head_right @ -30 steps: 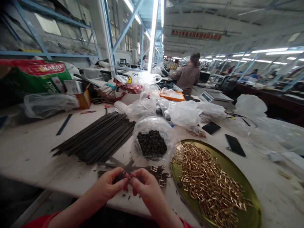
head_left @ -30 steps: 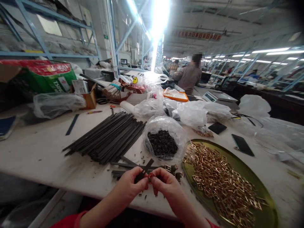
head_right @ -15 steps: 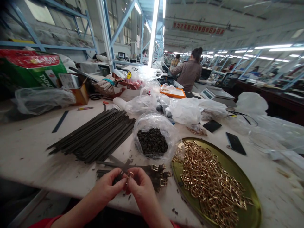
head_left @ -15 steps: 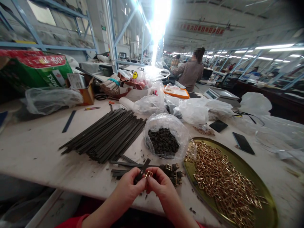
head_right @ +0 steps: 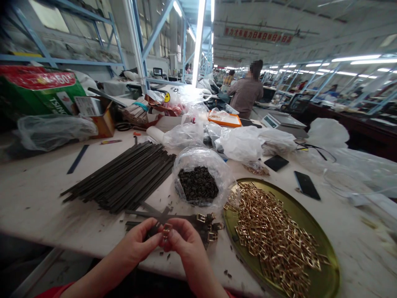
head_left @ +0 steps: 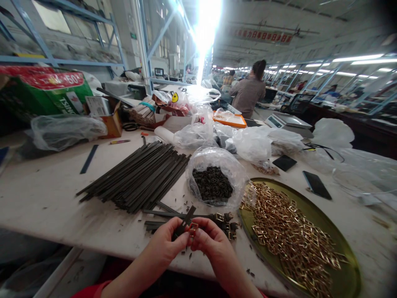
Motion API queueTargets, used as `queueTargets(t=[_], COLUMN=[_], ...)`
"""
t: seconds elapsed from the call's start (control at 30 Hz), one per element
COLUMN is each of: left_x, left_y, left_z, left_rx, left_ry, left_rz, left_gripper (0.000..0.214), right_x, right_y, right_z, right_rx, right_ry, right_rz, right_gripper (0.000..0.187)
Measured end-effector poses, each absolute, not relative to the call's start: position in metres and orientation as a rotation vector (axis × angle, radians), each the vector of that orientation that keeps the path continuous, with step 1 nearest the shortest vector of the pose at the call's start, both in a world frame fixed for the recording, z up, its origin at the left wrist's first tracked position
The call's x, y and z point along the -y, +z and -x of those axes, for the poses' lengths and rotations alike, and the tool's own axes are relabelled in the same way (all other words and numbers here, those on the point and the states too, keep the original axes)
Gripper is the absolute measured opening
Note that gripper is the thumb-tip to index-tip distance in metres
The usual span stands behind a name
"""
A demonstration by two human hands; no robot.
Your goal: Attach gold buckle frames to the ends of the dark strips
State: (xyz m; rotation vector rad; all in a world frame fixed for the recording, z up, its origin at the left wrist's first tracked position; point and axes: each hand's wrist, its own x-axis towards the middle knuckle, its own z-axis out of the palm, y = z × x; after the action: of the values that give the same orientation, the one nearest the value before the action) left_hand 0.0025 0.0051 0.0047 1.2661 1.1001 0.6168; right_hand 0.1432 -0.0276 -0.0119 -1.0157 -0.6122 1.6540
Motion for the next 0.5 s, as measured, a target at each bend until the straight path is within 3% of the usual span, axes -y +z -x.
queueTargets(t=[0.37, 0.5], left_x=[0.001, 0.003], left_y=[0.015, 0.012], left_z=[-0.002, 0.000], left_rx=[-1.115, -1.129], left_ry=[0.593, 0.622], left_rz=[-1.324, -1.367], left_gripper=[0.024, 0.023], right_x=[0.032, 0.033], right_y=[-0.025, -0.024], right_z=[-0.137, -0.140], right_rx=[0.785, 0.865], right_ry=[1.469, 1.436], right_rz=[1.056, 1.092], right_gripper=[0.028, 0.034])
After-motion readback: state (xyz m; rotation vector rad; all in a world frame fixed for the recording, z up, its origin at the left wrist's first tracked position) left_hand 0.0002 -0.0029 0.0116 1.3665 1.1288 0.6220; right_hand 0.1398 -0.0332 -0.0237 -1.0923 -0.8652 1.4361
